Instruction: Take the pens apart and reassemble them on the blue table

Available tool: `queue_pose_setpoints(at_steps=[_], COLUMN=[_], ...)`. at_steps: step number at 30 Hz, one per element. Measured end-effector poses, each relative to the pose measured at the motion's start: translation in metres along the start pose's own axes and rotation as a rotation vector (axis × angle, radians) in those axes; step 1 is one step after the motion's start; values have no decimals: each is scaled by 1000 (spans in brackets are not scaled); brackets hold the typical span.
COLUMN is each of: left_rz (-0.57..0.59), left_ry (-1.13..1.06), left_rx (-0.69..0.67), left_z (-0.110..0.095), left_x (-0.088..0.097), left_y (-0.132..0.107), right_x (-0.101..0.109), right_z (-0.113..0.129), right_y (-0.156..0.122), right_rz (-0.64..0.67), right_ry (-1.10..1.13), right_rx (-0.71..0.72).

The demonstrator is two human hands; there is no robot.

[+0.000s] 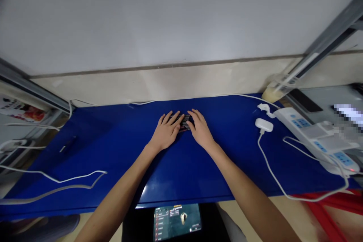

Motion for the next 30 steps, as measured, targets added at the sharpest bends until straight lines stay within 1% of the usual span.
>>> queue_pose_setpoints(at_steps=[3,6,9,12,14,16,18,20,22,25,27,30], left_rz=[-13,-20,-34,-18,-4,-2,-5,-21,-65,-131,-143,-158], left_ry=[-37,-34,-1,6,-4,-21,-43,-62,-90,-221,-363,-554], left_rx=[44,73,100,70,32,0,-26,-23,51,243,344,430], left_z=[2,-2,-6,-9,-7,-4,-3,-1,7,27,41,54], left_x=[-1,-1,2,2,0,-2,-4,-4,-1,3,1,-5], left_y=[0,-3,-6,-5,-2,0,1,2,2,1,0,-1], right_x=[0,1,0,-3,-4,-1,3,7,11,14,13,10], right_z=[2,1,-4,-9,-10,-6,-3,-2,-5,-11,-14,-19], right_y=[1,3,4,3,3,3,3,3,2,3,7,15], right_rz=[15,19,52,109,114,71,-5,-81,-153,-223,-228,-225], right_ry=[-9,-38,-24,37,76,117,191,303,402,481,506,541], right_rx=[29,46,23,-26,-41,-41,-51,-97,-163,-218,-217,-211])
Point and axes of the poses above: each hand's wrist, its own y-axis towards the middle knuckle, its own x-axis out of the back of the hand, z = x × y, the point moved 9 cm from there along y, towards the middle knuckle, and after that the axes turned 12 degrees about y, right-handed, at the moved point
